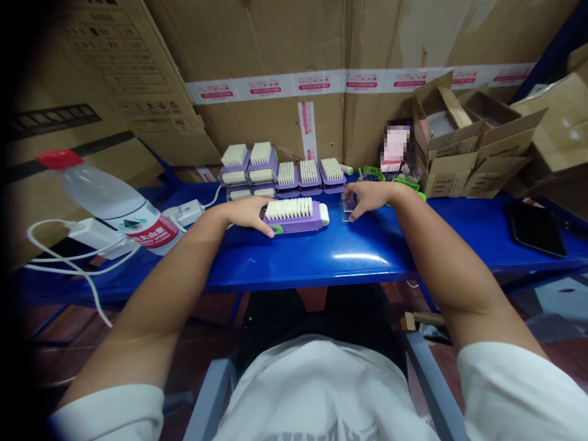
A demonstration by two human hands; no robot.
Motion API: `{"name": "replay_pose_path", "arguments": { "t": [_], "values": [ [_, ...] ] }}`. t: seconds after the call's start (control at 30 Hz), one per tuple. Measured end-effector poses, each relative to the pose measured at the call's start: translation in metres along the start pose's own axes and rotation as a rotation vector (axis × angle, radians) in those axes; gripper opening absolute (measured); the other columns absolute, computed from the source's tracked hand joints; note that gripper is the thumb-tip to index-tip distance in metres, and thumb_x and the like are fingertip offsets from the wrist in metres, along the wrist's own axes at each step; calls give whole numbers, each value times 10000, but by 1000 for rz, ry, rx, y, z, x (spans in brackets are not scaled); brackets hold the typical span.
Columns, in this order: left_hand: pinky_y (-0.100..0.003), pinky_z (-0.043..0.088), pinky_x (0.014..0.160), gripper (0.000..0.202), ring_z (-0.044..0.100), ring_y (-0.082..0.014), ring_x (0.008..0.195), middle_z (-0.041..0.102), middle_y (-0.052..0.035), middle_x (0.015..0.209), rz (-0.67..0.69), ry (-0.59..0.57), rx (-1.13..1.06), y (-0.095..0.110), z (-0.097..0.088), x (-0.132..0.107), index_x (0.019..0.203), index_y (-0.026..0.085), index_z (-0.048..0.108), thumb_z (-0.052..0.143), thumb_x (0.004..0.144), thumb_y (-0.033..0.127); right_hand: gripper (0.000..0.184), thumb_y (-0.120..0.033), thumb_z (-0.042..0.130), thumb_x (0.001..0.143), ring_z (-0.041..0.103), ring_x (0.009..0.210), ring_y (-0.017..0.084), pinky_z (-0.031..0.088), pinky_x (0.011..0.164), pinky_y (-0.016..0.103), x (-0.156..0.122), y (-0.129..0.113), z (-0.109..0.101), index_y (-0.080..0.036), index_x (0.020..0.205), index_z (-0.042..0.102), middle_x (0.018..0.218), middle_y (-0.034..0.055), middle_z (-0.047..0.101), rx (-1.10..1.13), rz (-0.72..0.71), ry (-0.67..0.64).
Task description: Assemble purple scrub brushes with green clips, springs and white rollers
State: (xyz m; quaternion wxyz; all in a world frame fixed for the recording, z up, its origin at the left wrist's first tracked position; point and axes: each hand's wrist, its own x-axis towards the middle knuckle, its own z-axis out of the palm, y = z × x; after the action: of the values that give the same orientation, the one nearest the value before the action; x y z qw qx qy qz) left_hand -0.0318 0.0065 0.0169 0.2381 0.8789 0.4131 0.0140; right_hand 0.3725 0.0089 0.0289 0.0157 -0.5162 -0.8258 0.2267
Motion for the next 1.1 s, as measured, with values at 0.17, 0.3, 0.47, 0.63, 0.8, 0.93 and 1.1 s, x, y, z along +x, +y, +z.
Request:
{"name": "replay_pose_path", "arguments": {
  "t": [0.17, 0.3, 0.47, 0.63, 0.8, 0.93, 1.1],
  "values": [
    [-441, 604, 1168, 934, 783, -405, 1391, 820, -103, 1542, -12, 12, 36, 4, 3, -1, 1488, 244, 780, 955, 692, 700, 786, -534, 1012, 581, 786, 1027, 373, 641, 922, 489, 2, -2, 4, -240, 1264, 755, 1182, 115, 824, -20, -49, 18],
    [-454, 593, 1195, 953, 771, -412, 1414, 796, -127, 1581, -20, 26, 36, 7, 5, 0, 1500, 223, 753, 922, 705, 719, 794, -520, 990, 585, 780, 1022, 367, 635, 927, 489, 3, -4, 4, -231, 1279, 735, 1212, 122, 817, -28, -59, 5],
    [-467, 591, 1198, 945, 770, -413, 1413, 788, -140, 1589, -9, 31, 32, 6, 6, 1, 1501, 218, 744, 912, 711, 710, 838, -561, 998, 589, 795, 1055, 390, 625, 954, 500, 2, -9, 5, -217, 1303, 729, 1138, 120, 809, 3, -78, -16],
    [-456, 596, 1186, 951, 778, -404, 1396, 793, -141, 1577, -2, 42, 34, 4, 7, 2, 1500, 216, 741, 909, 715, 724, 867, -569, 991, 592, 794, 1031, 374, 616, 957, 496, 3, -15, 7, -208, 1326, 704, 1121, 112, 805, 10, -86, -22],
    [-460, 592, 1199, 959, 770, -409, 1408, 788, -145, 1585, 6, 41, 39, 5, 7, 1, 1522, 212, 733, 905, 727, 721, 853, -585, 989, 594, 775, 1011, 356, 618, 936, 493, 6, -14, 9, -214, 1307, 704, 1130, 109, 789, 37, -122, -4],
    [-451, 596, 1194, 972, 777, -406, 1400, 790, -139, 1588, 7, 46, 34, 4, 7, 1, 1539, 221, 735, 922, 726, 721, 825, -585, 998, 635, 765, 1002, 343, 624, 934, 494, 7, -12, 12, -219, 1320, 717, 1111, 95, 783, 56, -159, -9],
    [-441, 600, 1186, 969, 780, -404, 1399, 792, -137, 1589, 3, 51, 31, 2, 7, 2, 1527, 225, 744, 938, 717, 720, 792, -562, 986, 674, 735, 909, 291, 622, 869, 454, 10, -13, 15, -221, 1331, 702, 1051, 61, 767, 22, -205, 15]
  ]
}}
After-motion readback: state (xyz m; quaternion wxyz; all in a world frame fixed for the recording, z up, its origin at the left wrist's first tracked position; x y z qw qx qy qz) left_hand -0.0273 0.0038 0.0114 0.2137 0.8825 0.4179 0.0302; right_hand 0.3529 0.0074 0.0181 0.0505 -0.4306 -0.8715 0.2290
